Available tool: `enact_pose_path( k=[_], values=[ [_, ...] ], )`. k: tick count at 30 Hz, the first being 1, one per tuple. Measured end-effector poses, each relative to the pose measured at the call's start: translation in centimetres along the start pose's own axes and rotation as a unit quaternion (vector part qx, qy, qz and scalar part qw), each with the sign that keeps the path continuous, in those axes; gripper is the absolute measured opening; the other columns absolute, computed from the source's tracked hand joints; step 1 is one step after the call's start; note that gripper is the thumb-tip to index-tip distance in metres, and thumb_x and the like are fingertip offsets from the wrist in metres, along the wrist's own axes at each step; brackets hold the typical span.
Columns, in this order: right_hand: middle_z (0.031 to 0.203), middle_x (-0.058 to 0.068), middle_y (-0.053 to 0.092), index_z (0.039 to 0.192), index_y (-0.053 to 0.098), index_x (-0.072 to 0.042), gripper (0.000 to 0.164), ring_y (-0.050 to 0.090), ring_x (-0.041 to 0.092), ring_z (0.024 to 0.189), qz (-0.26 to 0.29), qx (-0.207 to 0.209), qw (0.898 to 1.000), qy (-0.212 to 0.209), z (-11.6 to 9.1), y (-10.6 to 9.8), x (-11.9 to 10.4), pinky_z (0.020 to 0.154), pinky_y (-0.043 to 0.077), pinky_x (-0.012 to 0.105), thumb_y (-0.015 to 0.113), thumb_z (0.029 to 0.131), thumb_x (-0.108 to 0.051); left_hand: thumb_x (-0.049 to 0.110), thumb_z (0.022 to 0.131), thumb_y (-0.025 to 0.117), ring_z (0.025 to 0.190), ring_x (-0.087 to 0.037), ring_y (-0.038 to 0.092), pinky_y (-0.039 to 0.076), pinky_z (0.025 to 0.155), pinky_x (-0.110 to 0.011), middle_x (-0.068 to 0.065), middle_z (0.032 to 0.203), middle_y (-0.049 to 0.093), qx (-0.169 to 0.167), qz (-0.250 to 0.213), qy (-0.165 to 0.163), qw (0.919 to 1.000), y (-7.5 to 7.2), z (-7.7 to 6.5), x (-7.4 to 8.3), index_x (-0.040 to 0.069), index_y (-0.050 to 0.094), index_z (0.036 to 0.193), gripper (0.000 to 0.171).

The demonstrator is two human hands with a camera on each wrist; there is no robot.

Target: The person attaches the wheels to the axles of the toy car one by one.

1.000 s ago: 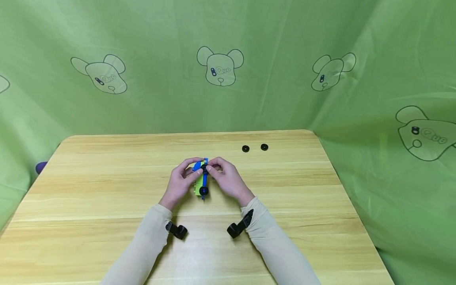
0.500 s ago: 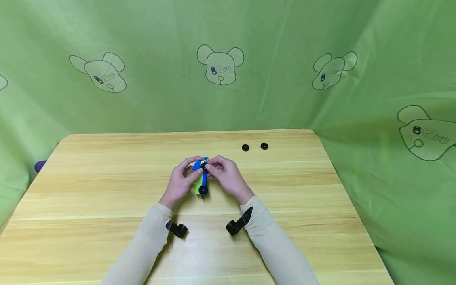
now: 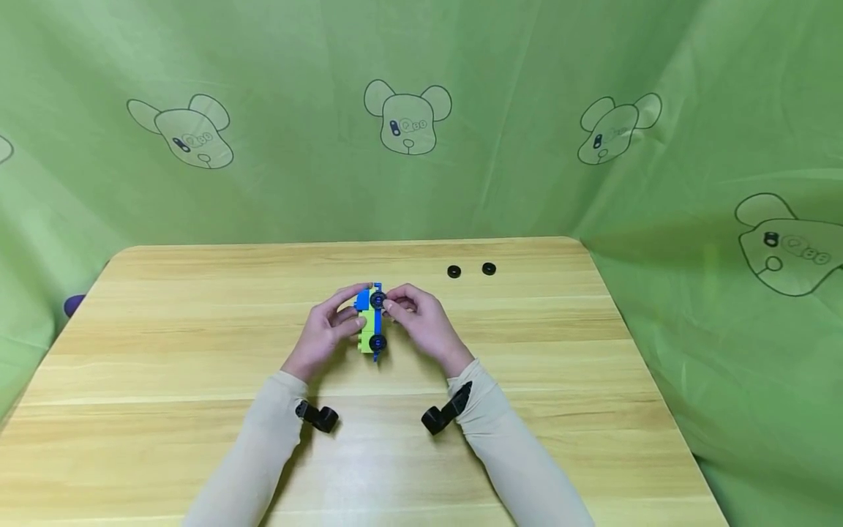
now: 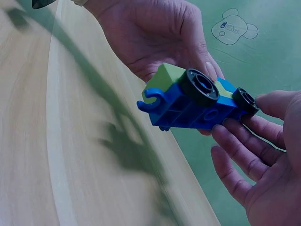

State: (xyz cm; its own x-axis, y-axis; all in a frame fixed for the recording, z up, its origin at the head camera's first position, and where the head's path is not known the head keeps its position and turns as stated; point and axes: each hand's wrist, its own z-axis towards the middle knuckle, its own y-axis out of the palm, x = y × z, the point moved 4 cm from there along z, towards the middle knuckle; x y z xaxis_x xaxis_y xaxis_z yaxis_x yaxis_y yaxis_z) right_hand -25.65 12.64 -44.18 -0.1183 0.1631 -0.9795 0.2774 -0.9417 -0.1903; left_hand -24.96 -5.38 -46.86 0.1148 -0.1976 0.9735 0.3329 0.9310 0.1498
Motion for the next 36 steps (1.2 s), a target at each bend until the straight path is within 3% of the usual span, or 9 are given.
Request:
enact_pose_path(
  k=[6,9,14,18,24,32,36],
  values=[
    [0.104,0.014,0.066,0.119,0.062,0.004,0.028,0.061,0.044,0.099,-0.038,0.001,0.999,0.003,-0.2,-0.1,-0.1,0.088,0.051,0.054,0.063,0.097,-0.012,-0.010,0.088,0.065,0.118,-0.032,0.058,0.052,0.092,-0.039,-0.012,0.140,0.050,0.012,-0.040,-0.006,0.9991,-0.2,0.1,0.0,0.009,0.052,0.142,0.059],
    [0.105,0.012,0.067,0.119,0.063,0.002,0.027,0.062,0.040,0.100,-0.058,-0.002,0.998,-0.001,-0.3,0.0,-0.1,0.086,0.052,0.048,0.064,0.096,-0.014,-0.010,0.087,0.065,0.118,-0.032,0.058,0.053,0.091,-0.040,-0.015,0.137,0.053,0.026,-0.055,-0.012,0.9981,-0.3,0.1,0.0,0.010,0.054,0.140,0.058],
    [0.108,0.007,0.067,0.118,0.065,-0.003,0.026,0.064,0.028,0.099,-0.079,-0.008,0.997,-0.015,-0.6,0.1,-0.1,0.084,0.054,0.036,0.067,0.095,-0.015,-0.010,0.087,0.066,0.116,-0.033,0.059,0.053,0.090,-0.040,-0.020,0.132,0.056,0.050,-0.060,-0.012,0.9969,-0.6,0.0,0.0,0.010,0.054,0.139,0.057],
    [0.111,0.006,0.066,0.118,0.065,-0.004,0.027,0.063,0.022,0.100,-0.083,-0.018,0.996,-0.024,-1.0,0.3,0.0,0.085,0.055,0.033,0.069,0.093,-0.012,-0.009,0.086,0.068,0.112,-0.032,0.061,0.054,0.089,-0.039,-0.017,0.133,0.055,0.075,-0.052,-0.001,0.9958,-0.7,0.1,0.2,0.011,0.056,0.138,0.057],
    [0.116,0.005,0.064,0.121,0.063,-0.005,0.035,0.061,0.021,0.105,-0.070,-0.043,0.996,-0.025,-1.4,0.6,0.3,0.089,0.053,0.033,0.074,0.089,-0.013,-0.007,0.085,0.071,0.109,-0.030,0.062,0.055,0.087,-0.039,-0.007,0.136,0.052,0.119,-0.053,0.002,0.9915,-0.8,0.3,0.1,0.013,0.059,0.136,0.057],
    [0.121,0.009,0.061,0.132,0.053,-0.004,0.054,0.059,0.024,0.109,-0.060,-0.055,0.996,-0.029,-1.6,1.0,0.4,0.094,0.051,0.037,0.078,0.083,-0.007,-0.006,0.085,0.072,0.103,-0.027,0.064,0.056,0.084,-0.038,-0.008,0.132,0.053,0.160,-0.060,-0.004,0.9854,-0.7,0.2,0.1,0.008,0.056,0.138,0.057],
    [0.122,0.011,0.059,0.133,0.052,-0.003,0.055,0.057,0.025,0.112,-0.060,-0.041,0.996,-0.046,-1.6,1.3,0.0,0.095,0.050,0.039,0.077,0.084,-0.004,-0.005,0.085,0.072,0.100,-0.024,0.066,0.057,0.083,-0.037,-0.010,0.130,0.053,0.170,-0.062,-0.003,0.9834,-0.6,0.2,0.2,0.005,0.055,0.139,0.058]
  ],
)
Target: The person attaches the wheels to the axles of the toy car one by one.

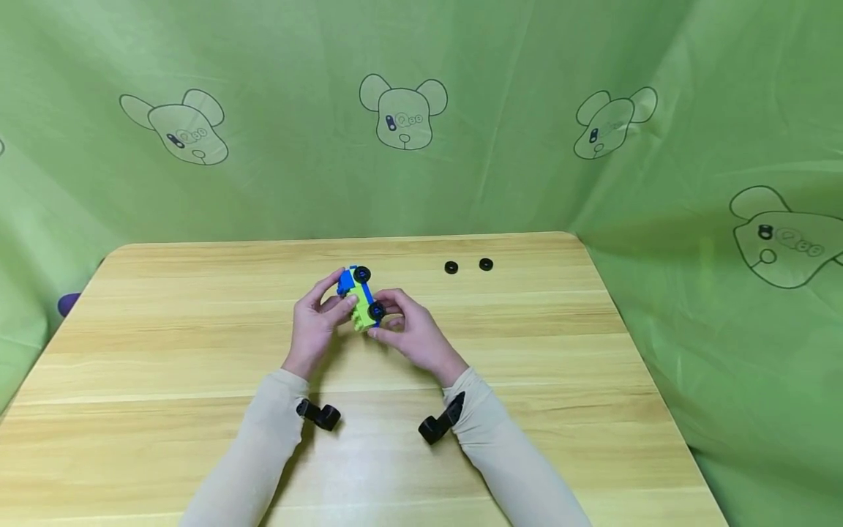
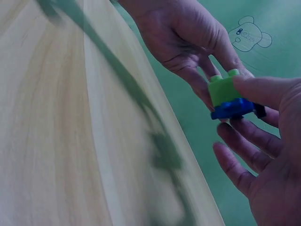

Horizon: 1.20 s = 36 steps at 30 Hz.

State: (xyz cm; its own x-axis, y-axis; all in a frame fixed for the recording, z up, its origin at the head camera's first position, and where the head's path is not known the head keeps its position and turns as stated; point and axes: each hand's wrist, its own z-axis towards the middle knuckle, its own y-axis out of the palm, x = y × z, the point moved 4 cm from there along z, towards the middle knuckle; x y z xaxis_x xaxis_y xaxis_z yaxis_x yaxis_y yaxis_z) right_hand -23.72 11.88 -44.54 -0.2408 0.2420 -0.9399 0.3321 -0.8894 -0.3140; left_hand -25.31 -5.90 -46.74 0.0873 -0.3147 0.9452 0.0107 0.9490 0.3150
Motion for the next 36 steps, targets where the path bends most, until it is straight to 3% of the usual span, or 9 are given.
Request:
enact_pose_path(
  k=[7,17,21,28,32,36],
  values=[
    [0.121,0.008,0.060,0.128,0.056,-0.005,0.047,0.058,0.025,0.109,0.011,0.022,1.000,-0.005,0.2,0.0,0.5,0.094,0.050,0.034,0.076,0.086,-0.008,-0.001,0.088,0.071,0.099,-0.021,0.066,0.056,0.083,-0.036,-0.012,0.131,0.052,0.003,0.001,-0.007,1.0000,0.2,-0.2,-0.1,0.008,0.054,0.141,0.056],
    [0.121,0.019,0.060,0.132,0.054,0.003,0.047,0.058,0.034,0.110,0.060,0.015,0.998,0.012,0.5,-0.9,0.5,0.098,0.048,0.036,0.072,0.089,-0.006,0.001,0.096,0.061,0.116,-0.029,0.056,0.052,0.090,-0.028,-0.015,0.142,0.046,-0.026,0.051,-0.001,0.9983,0.3,-0.3,0.0,0.004,0.045,0.146,0.052],
    [0.122,0.020,0.060,0.134,0.052,0.004,0.047,0.057,0.037,0.112,0.071,0.009,0.997,0.014,0.5,-1.1,0.6,0.099,0.048,0.037,0.069,0.091,-0.004,-0.004,0.093,0.063,0.121,-0.035,0.050,0.050,0.095,-0.031,-0.019,0.142,0.042,-0.037,0.087,0.033,0.9949,0.7,-0.6,1.1,0.001,0.047,0.143,0.052],
    [0.120,0.019,0.062,0.132,0.054,0.003,0.043,0.061,0.031,0.110,0.108,0.008,0.994,0.030,0.3,-1.5,0.9,0.095,0.051,0.035,0.068,0.093,-0.008,-0.021,0.083,0.057,0.135,-0.034,0.036,0.026,0.114,-0.046,-0.026,0.145,0.038,-0.103,0.088,0.119,0.9837,1.6,-1.5,3.3,-0.015,0.052,0.129,0.047],
    [0.119,0.019,0.063,0.132,0.054,0.002,0.042,0.062,0.031,0.107,0.135,0.012,0.990,0.040,0.2,-1.8,0.9,0.094,0.051,0.037,0.067,0.094,-0.012,-0.028,0.073,0.056,0.136,-0.037,0.033,0.021,0.116,-0.048,-0.029,0.144,0.037,-0.145,0.099,0.129,0.9761,1.7,-1.6,3.4,-0.017,0.053,0.125,0.053],
    [0.117,0.018,0.065,0.132,0.055,0.000,0.043,0.064,0.028,0.104,0.144,0.014,0.988,0.053,0.2,-2.0,0.9,0.094,0.051,0.039,0.065,0.095,-0.017,-0.021,0.075,0.065,0.133,-0.035,0.035,0.021,0.115,-0.049,-0.027,0.138,0.043,-0.157,0.155,0.124,0.9674,1.8,-1.6,3.6,-0.014,0.057,0.123,0.049]
  ],
)
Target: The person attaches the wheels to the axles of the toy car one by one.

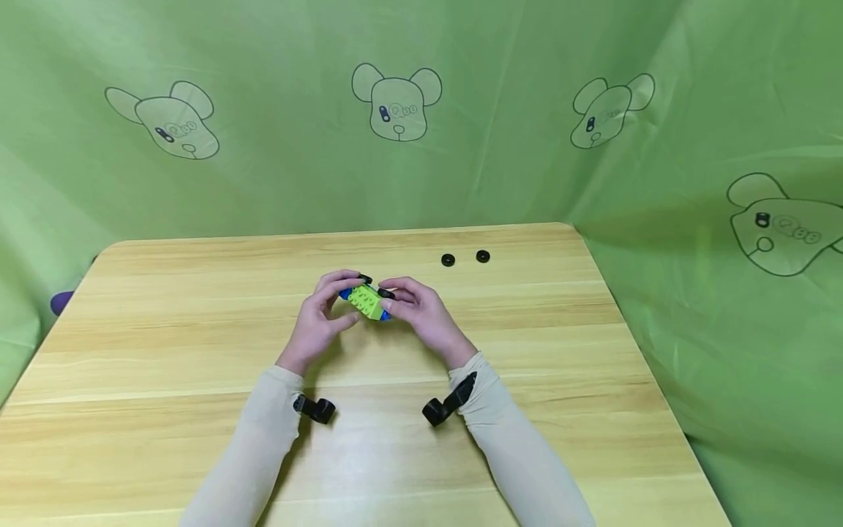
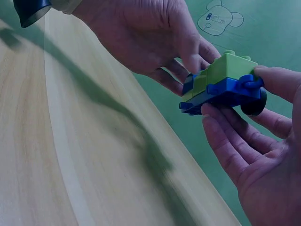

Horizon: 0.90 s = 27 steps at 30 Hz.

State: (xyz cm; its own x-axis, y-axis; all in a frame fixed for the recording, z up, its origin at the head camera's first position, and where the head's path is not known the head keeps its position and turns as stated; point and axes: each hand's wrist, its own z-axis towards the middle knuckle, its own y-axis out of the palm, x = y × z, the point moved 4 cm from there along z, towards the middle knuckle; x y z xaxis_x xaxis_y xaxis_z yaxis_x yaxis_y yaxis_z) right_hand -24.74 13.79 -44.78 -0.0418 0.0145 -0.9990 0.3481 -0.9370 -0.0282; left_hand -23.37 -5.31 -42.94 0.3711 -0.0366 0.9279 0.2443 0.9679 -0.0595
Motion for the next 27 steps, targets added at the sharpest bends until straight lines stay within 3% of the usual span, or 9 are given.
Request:
enact_pose_path(
  k=[5,7,13,19,27],
  values=[
    [0.117,0.020,0.062,0.130,0.055,0.003,0.039,0.064,0.030,0.100,0.021,0.000,1.000,0.004,0.1,-0.3,0.3,0.092,0.052,0.044,0.058,0.100,-0.022,-0.007,0.079,0.077,0.123,-0.031,0.042,0.027,0.111,-0.050,-0.021,0.126,0.054,-0.001,0.079,-0.033,0.9963,-0.1,0.0,0.2,-0.007,0.064,0.119,0.043],
    [0.116,0.021,0.060,0.129,0.054,0.005,0.040,0.064,0.031,0.097,0.029,-0.003,1.000,0.004,0.2,-0.2,0.4,0.090,0.053,0.047,0.055,0.102,-0.024,-0.003,0.079,0.079,0.121,-0.030,0.044,0.031,0.109,-0.048,-0.019,0.123,0.056,0.001,0.088,-0.045,0.9951,-0.2,0.1,-0.7,-0.005,0.065,0.119,0.042],
    [0.107,0.021,0.062,0.127,0.053,0.007,0.049,0.064,0.031,0.094,0.051,-0.008,0.999,0.004,0.3,0.0,0.7,0.084,0.055,0.050,0.043,0.106,-0.036,0.006,0.080,0.081,0.110,-0.030,0.054,0.044,0.099,-0.045,-0.015,0.117,0.061,0.012,0.070,-0.076,0.9945,-0.6,0.2,-3.8,-0.001,0.069,0.116,0.039],
    [0.101,0.020,0.065,0.125,0.054,0.008,0.050,0.064,0.035,0.094,0.057,-0.001,0.998,-0.002,0.3,0.2,0.7,0.084,0.055,0.051,0.040,0.107,-0.037,0.008,0.082,0.080,0.100,-0.027,0.058,0.051,0.091,-0.042,-0.010,0.110,0.065,0.026,0.046,-0.093,0.9943,-0.8,-0.1,-4.0,0.000,0.071,0.111,0.031],
    [0.102,0.021,0.065,0.128,0.047,0.006,0.034,0.065,0.032,0.092,0.063,0.020,0.998,-0.013,0.3,0.2,0.4,0.086,0.054,0.053,0.052,0.103,-0.016,0.006,0.086,0.076,0.097,-0.026,0.058,0.055,0.085,-0.032,-0.012,0.107,0.065,0.027,0.011,-0.107,0.9939,-0.6,-0.2,-4.2,-0.003,0.069,0.116,0.031]
  ],
)
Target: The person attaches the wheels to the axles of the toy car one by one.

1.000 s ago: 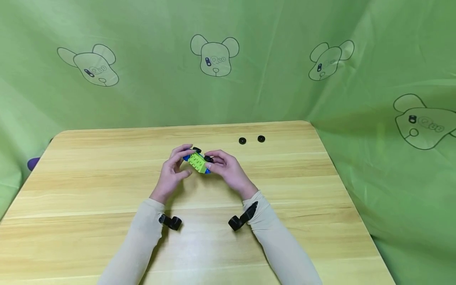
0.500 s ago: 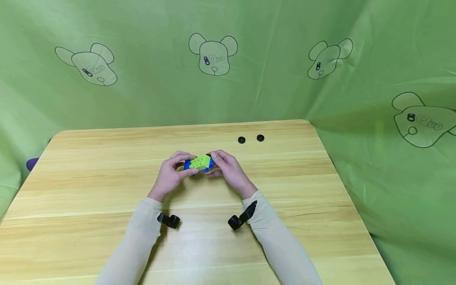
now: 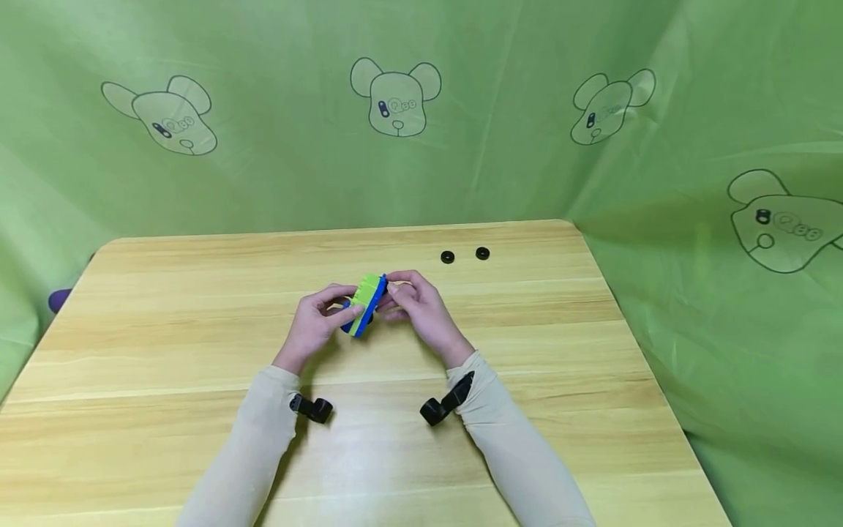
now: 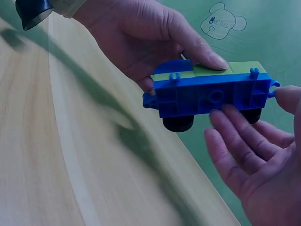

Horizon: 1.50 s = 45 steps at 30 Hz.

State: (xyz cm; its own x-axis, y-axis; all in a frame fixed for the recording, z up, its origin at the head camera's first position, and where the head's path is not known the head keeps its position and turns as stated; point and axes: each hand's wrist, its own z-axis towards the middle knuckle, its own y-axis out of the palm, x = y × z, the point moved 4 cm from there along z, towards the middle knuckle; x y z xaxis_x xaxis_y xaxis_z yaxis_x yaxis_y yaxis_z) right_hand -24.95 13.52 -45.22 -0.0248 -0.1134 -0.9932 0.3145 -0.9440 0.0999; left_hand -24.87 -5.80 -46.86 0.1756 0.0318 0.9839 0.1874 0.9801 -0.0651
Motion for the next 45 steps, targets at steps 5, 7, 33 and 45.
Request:
enact_pose_path(
  k=[5,7,33,45],
  values=[
    [0.102,0.024,0.064,0.128,0.040,0.010,0.035,0.067,0.029,0.090,0.024,0.006,1.000,-0.016,-0.1,0.1,-0.1,0.088,0.050,0.059,0.055,0.097,0.002,0.003,0.089,0.072,0.097,-0.034,0.058,0.055,0.081,-0.028,-0.022,0.105,0.063,-0.014,-0.012,-0.034,0.9993,0.3,-0.3,1.4,-0.010,0.063,0.120,0.035],
    [0.103,0.025,0.063,0.126,0.039,0.012,0.036,0.067,0.029,0.090,0.023,0.012,0.999,-0.018,-0.1,0.1,-0.1,0.088,0.050,0.057,0.057,0.095,0.005,0.002,0.090,0.070,0.097,-0.036,0.058,0.054,0.080,-0.026,-0.025,0.105,0.062,-0.018,-0.010,-0.047,0.9987,0.4,-0.3,1.5,-0.010,0.060,0.124,0.038],
    [0.103,0.014,0.065,0.113,0.064,0.004,0.022,0.062,0.026,0.093,-0.145,0.008,0.989,-0.017,0.4,0.0,0.2,0.081,0.054,0.034,0.067,0.092,-0.004,0.009,0.091,0.071,0.100,-0.029,0.063,0.053,0.089,-0.032,-0.018,0.110,0.064,-0.028,0.000,-0.065,0.9975,0.8,-0.3,-0.2,-0.006,0.055,0.125,0.041],
    [0.121,0.019,0.061,0.123,0.061,0.002,0.035,0.059,0.031,0.109,-0.267,0.039,0.963,-0.009,1.9,-6.5,-0.8,0.095,0.049,0.040,0.070,0.091,-0.008,0.011,0.091,0.071,0.103,-0.028,0.061,0.051,0.093,-0.032,-0.017,0.112,0.061,-0.024,0.002,-0.069,0.9974,0.3,-0.3,-0.5,-0.005,0.050,0.133,0.050]
  ],
)
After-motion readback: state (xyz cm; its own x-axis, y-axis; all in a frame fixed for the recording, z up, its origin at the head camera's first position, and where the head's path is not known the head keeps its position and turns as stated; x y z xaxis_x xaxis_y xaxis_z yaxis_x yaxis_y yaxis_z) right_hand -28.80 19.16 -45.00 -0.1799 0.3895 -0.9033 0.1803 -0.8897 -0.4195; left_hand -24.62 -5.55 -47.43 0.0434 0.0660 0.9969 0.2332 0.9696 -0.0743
